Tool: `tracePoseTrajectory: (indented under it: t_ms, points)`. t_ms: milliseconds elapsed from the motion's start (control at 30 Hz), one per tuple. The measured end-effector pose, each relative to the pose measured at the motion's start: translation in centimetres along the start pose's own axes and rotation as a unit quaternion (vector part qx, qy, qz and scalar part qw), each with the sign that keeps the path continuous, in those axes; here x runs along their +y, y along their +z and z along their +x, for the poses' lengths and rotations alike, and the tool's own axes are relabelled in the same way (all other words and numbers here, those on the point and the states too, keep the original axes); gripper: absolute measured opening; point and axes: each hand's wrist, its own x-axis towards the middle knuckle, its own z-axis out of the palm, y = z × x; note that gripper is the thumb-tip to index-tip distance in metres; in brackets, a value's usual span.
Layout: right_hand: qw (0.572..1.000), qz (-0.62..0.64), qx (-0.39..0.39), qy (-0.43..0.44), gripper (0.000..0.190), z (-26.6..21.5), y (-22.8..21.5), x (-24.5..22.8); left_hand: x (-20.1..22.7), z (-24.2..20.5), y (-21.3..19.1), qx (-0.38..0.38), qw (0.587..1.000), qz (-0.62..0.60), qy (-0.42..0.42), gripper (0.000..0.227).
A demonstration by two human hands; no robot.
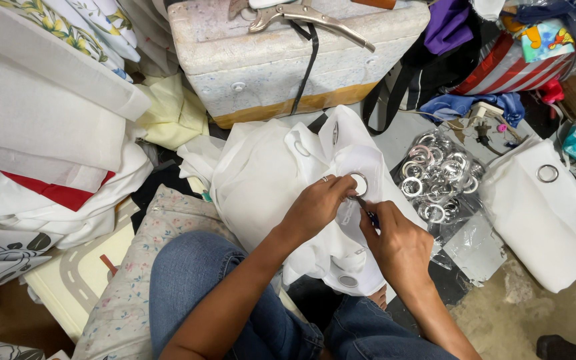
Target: The person is attaching metal rings to a white fabric bag. They use a small tool to secure the rings into pre-cut holes in the fabric. The person handles the fabric and rings carefully, ensuring each ring is properly attached.
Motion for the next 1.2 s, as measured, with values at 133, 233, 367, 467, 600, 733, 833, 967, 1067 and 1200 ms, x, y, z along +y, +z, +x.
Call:
tracePoseTrajectory:
  t_ms: [133,233,367,467,600,733,833,967,1067,1200]
  points:
    - [0.999,0.036,-0.002,0.040,0.014,-0.6,0.8,0.4,-0.2,0.1,-0.1,0.004,1.000,0.001,0.001,0.011]
    - [0.997,0.059,-0.003,0.051,0.021,-0.8,1.0,0.2,-0.1,0.1,-0.1,0.009,1.000,-0.002,0.005,0.011]
    - [0.999,0.014,-0.015,0.037,0.012,-0.3,0.8,-0.1,0.0,0.0,0.0,0.000,1.000,0.006,0.002,0.008]
    - [0.995,0.045,-0.032,0.077,0.011,-0.3,0.4,0.3,0.4,0.2,-0.4,-0.004,1.000,0.005,-0.009,0.012]
    - [0.946,0.240,0.012,0.220,0.023,-0.9,0.7,2.8,0.0,0.0,-0.3,0.024,0.998,-0.045,-0.037,0.013]
    - [0.840,0.442,-0.041,0.311,0.022,-1.3,3.1,3.1,0.4,0.2,0.1,0.031,0.982,-0.167,-0.077,0.012]
    - [0.799,0.489,-0.068,0.343,0.019,-2.2,5.9,1.8,-0.2,-0.1,0.9,0.042,0.946,-0.302,-0.114,0.023]
    - [0.817,0.507,-0.077,0.264,0.041,-1.3,6.0,-0.6,2.4,0.2,-1.0,0.045,0.869,-0.446,-0.211,0.046]
    - [0.814,0.517,-0.052,0.260,0.044,0.2,4.2,-2.0,4.0,0.6,-1.8,0.082,0.820,-0.510,-0.246,0.043]
    - [0.827,0.509,-0.017,0.238,0.041,0.3,3.9,-1.8,5.0,0.8,-2.1,0.099,0.776,-0.555,-0.284,0.039]
